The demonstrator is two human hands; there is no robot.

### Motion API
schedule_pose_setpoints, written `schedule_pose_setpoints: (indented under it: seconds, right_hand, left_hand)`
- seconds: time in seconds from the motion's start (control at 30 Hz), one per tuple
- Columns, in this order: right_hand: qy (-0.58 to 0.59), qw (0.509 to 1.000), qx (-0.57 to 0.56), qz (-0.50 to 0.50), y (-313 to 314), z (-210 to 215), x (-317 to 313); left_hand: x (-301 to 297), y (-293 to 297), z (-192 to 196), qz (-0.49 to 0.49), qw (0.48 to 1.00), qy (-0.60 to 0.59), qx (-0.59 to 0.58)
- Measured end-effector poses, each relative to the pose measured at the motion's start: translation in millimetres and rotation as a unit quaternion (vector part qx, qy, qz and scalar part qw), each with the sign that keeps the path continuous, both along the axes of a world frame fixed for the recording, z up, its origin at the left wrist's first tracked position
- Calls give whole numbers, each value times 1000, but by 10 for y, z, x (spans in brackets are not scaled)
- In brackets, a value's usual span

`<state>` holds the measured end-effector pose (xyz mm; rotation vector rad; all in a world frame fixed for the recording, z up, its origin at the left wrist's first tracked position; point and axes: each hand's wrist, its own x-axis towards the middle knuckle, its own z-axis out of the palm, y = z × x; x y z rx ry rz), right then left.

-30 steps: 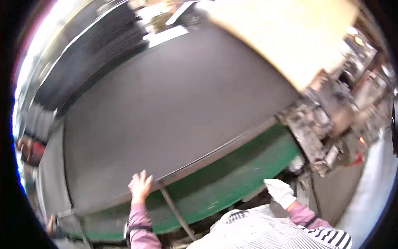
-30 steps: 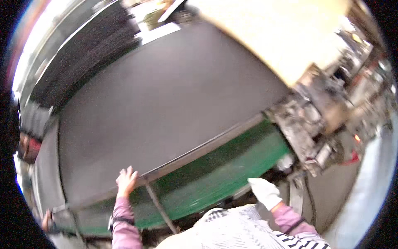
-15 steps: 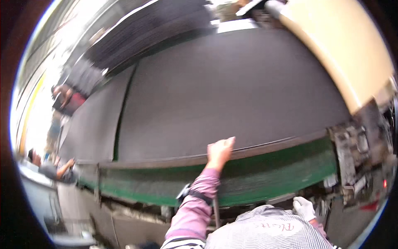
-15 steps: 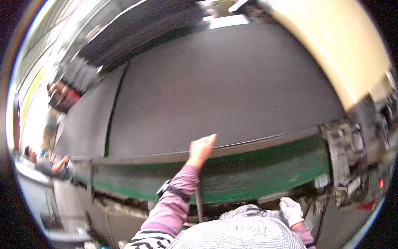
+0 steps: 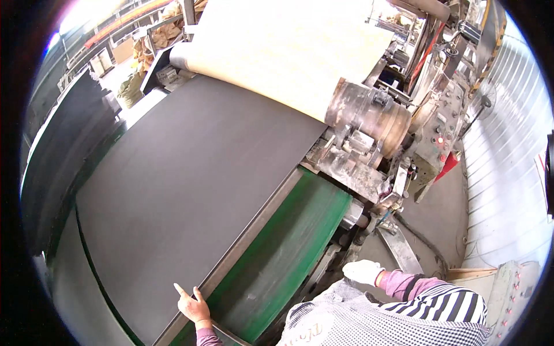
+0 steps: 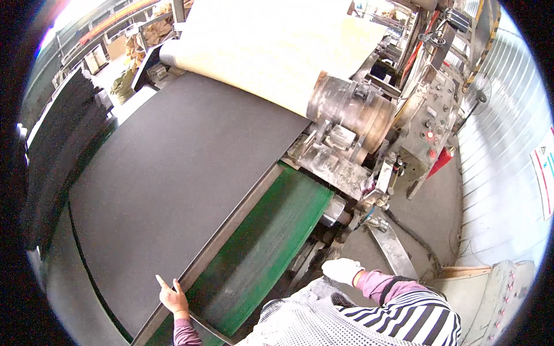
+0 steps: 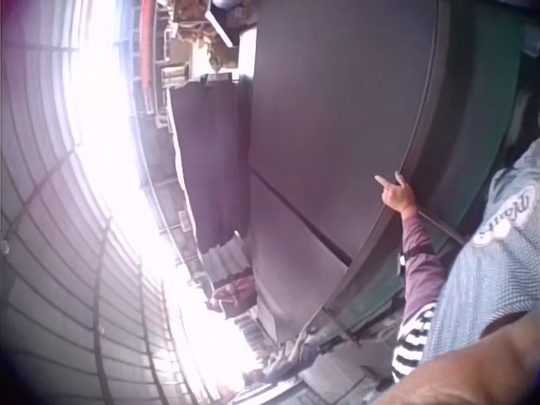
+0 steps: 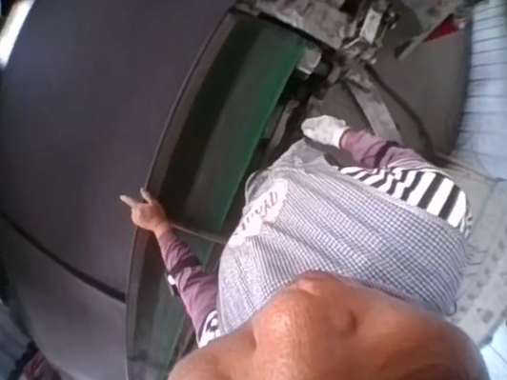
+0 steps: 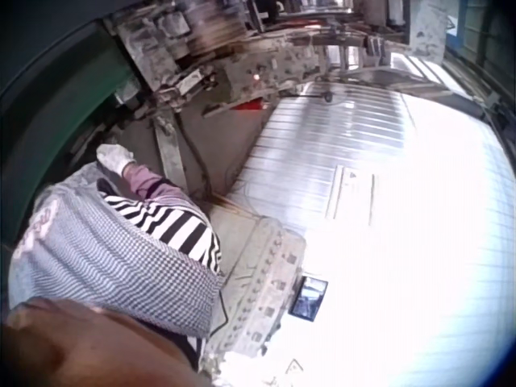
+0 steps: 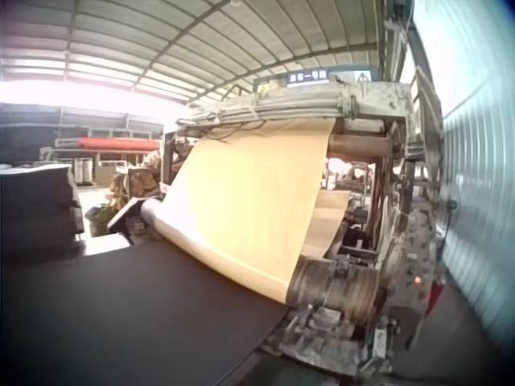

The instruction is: The person is aligning and managing large black sheets on a conveyor belt system in a factory.

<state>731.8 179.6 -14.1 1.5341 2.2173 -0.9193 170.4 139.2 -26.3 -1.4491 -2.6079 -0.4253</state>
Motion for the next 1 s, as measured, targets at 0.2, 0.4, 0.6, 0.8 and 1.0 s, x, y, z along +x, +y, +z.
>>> schedule_pose_setpoints:
  seconds: [0.2, 0.4, 0.6, 0.8, 1.0]
  right_hand:
    - [22, 998, -35, 37, -4, 211, -191]
    - [69, 981, 182, 17, 393, 551, -687]
    - [249, 913, 309, 94, 1096, 847, -1854]
    - [289, 904, 225, 222, 1271, 915, -3696]
    - [198, 949, 188, 159, 1414, 928, -4605]
  left_hand:
    - [778, 655, 188, -45, 997, -51, -48]
    - [752, 639, 442, -174, 973, -65, 136]
    - [19, -230, 549, -30, 970, -95, 221]
    - [-1101, -1123, 428, 166, 974, -25, 154]
    - [-1779, -1671, 248, 289, 956, 22, 43]
